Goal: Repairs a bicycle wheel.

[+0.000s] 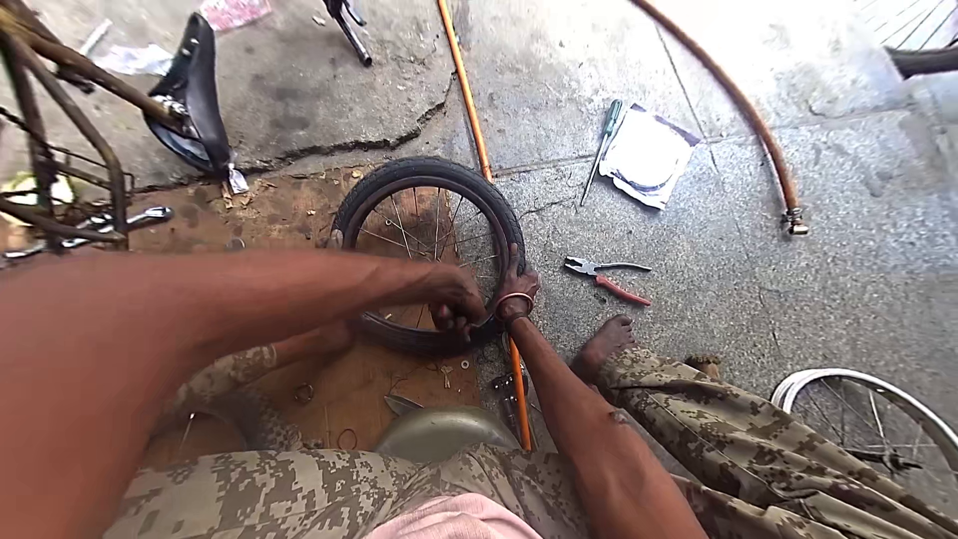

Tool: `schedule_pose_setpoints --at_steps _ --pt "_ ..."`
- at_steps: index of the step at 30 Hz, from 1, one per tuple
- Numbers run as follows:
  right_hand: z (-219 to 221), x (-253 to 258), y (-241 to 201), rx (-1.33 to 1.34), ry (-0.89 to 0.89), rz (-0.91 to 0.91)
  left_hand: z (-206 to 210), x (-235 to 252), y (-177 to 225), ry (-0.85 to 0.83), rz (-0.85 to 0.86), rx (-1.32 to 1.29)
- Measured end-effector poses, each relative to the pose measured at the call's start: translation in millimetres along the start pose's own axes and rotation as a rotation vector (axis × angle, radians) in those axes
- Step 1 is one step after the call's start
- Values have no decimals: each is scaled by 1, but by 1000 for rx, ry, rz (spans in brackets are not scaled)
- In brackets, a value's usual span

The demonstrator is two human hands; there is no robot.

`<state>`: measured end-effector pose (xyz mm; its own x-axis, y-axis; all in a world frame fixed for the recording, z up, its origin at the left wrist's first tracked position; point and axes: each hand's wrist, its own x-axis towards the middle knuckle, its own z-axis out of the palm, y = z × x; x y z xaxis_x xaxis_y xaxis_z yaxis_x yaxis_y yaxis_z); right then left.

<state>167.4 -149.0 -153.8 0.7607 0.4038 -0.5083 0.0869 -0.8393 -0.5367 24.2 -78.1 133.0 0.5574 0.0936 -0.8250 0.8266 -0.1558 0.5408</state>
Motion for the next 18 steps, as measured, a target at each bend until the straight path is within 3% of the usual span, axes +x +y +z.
schedule_pose_setpoints --at_steps 2,3,5,6,9,14,18 --pt "1 -1 -1 5 6 -5 27 61 -44 -198 -60 -208" --pt "2 -3 -1 15 12 -12 56 88 -58 -194 -180 -305" --pt "3 -4 -3 55 20 -38 122 119 -63 37 -435 -445" --pt "3 -4 -4 68 31 -51 146 125 -64 155 -470 -505" --pt "5 -4 -9 55 52 -69 194 146 -84 383 -384 -667" --pt "-4 -18 -27 -40 54 -36 206 175 -68 502 -352 -813" --pt "7 -57 1 153 13 187 200 134 -45 537 -346 -851"
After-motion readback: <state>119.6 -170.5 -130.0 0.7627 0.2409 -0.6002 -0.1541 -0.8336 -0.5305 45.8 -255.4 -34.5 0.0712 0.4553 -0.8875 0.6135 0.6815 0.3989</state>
